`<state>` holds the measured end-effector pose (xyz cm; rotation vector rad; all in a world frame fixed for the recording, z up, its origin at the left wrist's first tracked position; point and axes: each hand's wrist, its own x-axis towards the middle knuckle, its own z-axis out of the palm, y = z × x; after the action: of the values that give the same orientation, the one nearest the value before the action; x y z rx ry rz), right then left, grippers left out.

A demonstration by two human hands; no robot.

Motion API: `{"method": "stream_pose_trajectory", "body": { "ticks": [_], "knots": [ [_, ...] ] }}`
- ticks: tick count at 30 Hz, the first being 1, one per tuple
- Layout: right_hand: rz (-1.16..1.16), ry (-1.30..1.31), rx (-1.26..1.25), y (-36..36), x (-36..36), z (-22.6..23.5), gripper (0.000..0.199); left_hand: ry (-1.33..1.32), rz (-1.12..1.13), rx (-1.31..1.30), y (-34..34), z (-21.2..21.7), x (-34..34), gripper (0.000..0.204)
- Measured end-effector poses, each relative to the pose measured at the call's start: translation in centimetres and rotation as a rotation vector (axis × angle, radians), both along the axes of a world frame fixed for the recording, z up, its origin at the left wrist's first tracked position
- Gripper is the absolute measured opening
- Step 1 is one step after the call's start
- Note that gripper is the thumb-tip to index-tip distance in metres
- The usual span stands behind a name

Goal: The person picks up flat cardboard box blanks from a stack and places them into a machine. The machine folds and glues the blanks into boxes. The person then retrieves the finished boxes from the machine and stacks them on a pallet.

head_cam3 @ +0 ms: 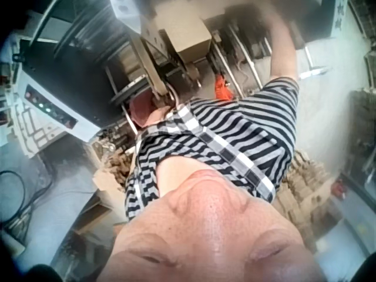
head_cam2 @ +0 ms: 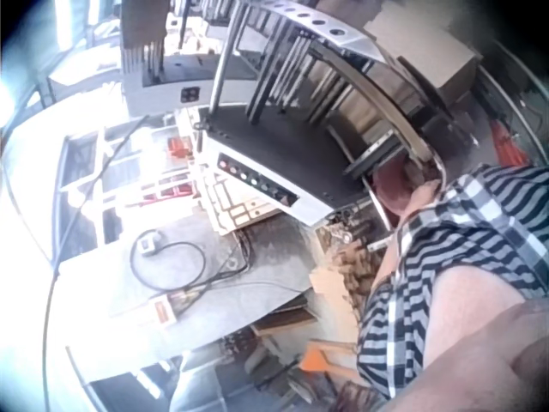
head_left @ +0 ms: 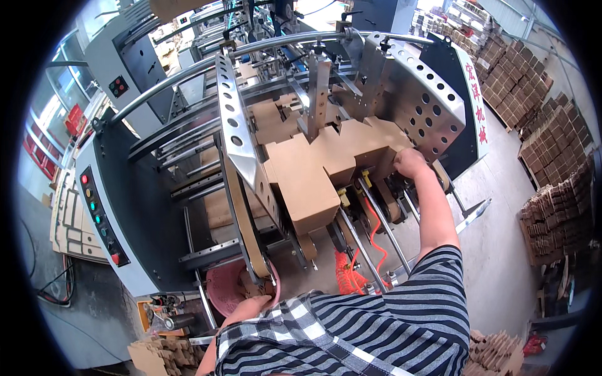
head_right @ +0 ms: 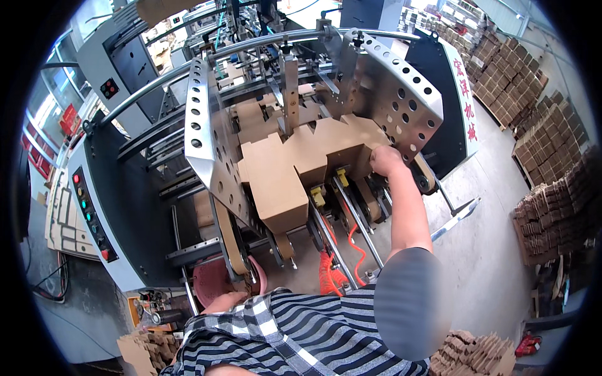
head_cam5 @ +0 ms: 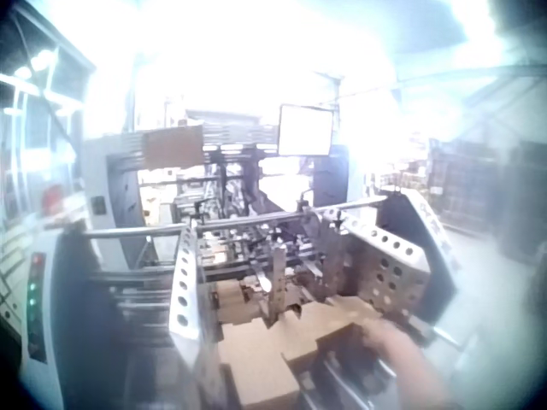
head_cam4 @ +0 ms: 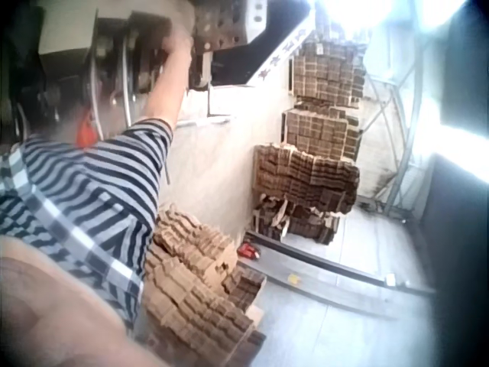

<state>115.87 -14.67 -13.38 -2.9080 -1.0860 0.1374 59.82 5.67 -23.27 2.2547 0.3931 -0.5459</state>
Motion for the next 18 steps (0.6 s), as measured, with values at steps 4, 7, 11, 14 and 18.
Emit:
{"method": "stream_pose_trajectory", "body": {
  "ticks": [4,7,11,14,18],
  "knots": [
    [-0.085,0.077,-0.08,-0.7,0.4,0.8,0.019,-0.07,-0.006,0.048,0.0,-0.3,-0.3,0.035],
    [0.039,0.071,-0.141,0.0,-0.1,0.3,0.022,-0.024,-0.008,0.052,-0.3,0.2,-0.3,0.034],
    [-0.078,-0.025,-0.114,0.9,0.7,-1.5,0.023,-0.015,0.009,0.072,-0.5,1.0,0.2,0.033],
    [-0.058,0.021,-0.135,1.1,-0.9,-0.3,0.022,-0.033,0.0,0.082,-0.4,0.7,-0.1,0.033],
    [-0.043,0.061,-0.141,1.1,-3.6,2.3,0.021,-0.079,0.021,0.068,-0.5,0.8,-0.3,0.032]
  ]
}}
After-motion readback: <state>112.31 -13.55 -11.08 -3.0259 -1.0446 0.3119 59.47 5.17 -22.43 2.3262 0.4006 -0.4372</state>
